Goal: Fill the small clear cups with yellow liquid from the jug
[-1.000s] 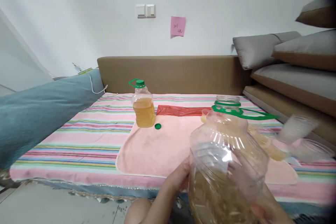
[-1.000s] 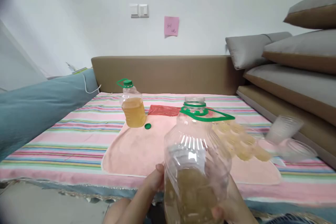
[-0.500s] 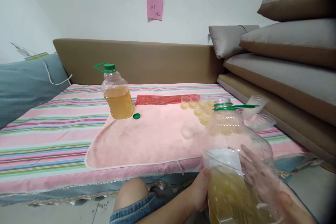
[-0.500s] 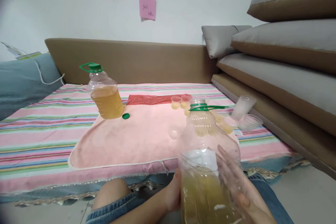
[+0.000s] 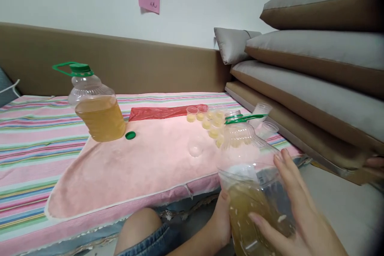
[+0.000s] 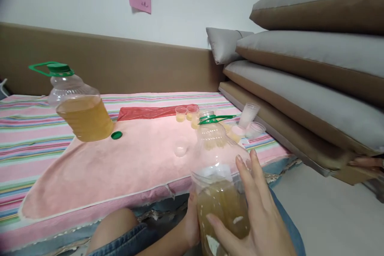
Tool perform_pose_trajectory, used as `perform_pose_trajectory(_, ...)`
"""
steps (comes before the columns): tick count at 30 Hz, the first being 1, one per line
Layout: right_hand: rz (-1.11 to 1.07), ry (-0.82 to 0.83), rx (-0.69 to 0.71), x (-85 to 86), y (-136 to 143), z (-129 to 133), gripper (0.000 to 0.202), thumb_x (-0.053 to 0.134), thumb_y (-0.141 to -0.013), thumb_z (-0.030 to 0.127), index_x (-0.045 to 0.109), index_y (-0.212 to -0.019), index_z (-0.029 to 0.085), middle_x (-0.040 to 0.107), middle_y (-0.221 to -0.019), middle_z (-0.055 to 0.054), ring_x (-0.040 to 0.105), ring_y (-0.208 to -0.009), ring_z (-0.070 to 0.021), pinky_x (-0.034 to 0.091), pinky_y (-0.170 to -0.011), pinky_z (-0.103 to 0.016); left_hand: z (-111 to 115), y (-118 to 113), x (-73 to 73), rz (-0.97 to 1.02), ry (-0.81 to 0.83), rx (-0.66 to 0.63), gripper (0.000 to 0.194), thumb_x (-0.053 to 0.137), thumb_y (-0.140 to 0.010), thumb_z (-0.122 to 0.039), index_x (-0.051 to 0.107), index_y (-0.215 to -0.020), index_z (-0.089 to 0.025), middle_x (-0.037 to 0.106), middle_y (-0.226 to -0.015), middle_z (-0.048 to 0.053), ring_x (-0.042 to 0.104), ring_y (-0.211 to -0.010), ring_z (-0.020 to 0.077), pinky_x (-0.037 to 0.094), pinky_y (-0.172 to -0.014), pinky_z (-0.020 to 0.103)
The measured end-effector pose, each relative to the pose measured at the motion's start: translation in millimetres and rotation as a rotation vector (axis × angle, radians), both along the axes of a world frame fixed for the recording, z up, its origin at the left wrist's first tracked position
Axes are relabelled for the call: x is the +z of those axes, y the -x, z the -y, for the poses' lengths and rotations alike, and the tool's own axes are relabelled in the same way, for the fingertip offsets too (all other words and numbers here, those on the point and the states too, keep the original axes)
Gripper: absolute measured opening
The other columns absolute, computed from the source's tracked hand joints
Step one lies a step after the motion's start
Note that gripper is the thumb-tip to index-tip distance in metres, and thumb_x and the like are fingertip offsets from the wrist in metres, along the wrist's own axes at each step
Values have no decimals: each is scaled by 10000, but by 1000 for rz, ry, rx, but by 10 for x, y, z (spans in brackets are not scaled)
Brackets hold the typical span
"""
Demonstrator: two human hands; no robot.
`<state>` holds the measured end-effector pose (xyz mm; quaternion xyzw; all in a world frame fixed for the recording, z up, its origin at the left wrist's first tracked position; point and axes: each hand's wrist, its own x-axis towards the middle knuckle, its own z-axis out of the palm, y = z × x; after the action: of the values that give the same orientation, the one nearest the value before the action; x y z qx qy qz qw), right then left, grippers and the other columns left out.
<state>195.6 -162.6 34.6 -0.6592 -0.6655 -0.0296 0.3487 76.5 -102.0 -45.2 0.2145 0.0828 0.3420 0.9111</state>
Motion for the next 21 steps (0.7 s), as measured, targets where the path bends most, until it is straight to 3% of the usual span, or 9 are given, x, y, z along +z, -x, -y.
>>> perform_pose_trajectory(4,-45,68,14,-43,-88,-75,802,591,-846,465,190,-1530,344,228,-1603,-53,311,-1416,-393,453,-1028,-590,66,-16,-20,-56,-24,30,918,611,-561,-835,672,-1191,-170,659,-1248,160,566,-1209,361,357,-1093,490)
perform_pose_trajectory(8,-137,89,92,-43,-225,-107,731,606,-851,427,275,-1501,376,330,-1566,-41,410,-1372,-349,585,-902,-459,147,-37,-108,-11,-47,30,813,579,-660,-787,615,-1276,-257,594,-1360,104,510,-1284,327,371,-1086,473)
perform_pose_trajectory(14,-174,106,131,51,-321,-136,696,656,-822,414,373,-1458,398,433,-1509,-44,515,-1289,-348,609,-851,-429,108,31,-273,-122,-97,-41,742,572,-751,-713,522,-1362,-297,593,-1363,96,577,-1213,300,458,-979,448)
perform_pose_trajectory(18,-145,95,165,133,-364,-176,686,652,-826,420,378,-1454,405,446,-1500,-51,539,-1267,-338,610,-844,-409,-88,178,-122,-241,-157,20,753,818,-589,-553,614,-1243,-240,665,-1246,120,646,-1088,299,519,-792,335)
perform_pose_trajectory(21,-102,80,195,199,-359,-222,676,648,-832,411,376,-1451,422,470,-1482,-40,501,-1304,-330,617,-832,-399,-247,275,34,-237,-241,-13,730,886,-522,-446,653,-1169,-202,667,-1225,125,637,-1089,302,518,-748,291)
